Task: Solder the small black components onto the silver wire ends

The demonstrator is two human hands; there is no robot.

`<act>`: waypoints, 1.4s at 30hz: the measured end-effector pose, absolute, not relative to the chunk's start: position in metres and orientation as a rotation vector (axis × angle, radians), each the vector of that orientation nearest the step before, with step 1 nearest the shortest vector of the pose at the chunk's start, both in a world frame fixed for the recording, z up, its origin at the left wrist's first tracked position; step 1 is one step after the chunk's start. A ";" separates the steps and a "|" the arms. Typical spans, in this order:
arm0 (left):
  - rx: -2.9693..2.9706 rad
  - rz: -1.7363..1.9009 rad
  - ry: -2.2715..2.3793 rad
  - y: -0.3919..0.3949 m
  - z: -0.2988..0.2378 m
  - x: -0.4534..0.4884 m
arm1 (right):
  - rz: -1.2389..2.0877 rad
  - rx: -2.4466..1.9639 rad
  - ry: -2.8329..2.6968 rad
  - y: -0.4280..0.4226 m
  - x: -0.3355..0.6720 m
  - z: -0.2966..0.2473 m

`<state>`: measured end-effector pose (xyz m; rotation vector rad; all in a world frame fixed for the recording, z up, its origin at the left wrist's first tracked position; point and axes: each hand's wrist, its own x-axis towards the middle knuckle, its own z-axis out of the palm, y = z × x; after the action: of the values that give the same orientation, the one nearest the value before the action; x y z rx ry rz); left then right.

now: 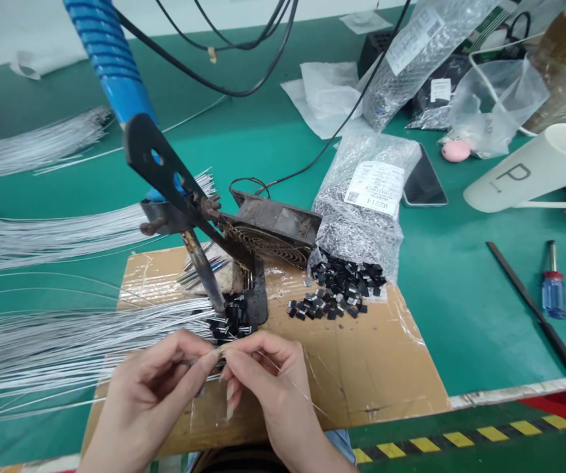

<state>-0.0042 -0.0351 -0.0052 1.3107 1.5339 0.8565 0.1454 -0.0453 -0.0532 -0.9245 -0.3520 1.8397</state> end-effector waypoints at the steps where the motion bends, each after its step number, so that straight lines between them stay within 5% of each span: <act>1: 1.316 0.841 1.542 -0.035 -0.005 -0.005 | 1.834 -0.920 -0.335 -0.045 0.144 -0.053; 42: 1.298 0.838 1.614 -0.035 -0.007 -0.004 | 1.579 -1.108 -0.655 -0.048 0.146 -0.053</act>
<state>-0.0044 -0.0353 -0.0070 1.2985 1.6141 0.8382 0.1459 -0.0478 -0.0527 -1.1075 -0.6548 1.5786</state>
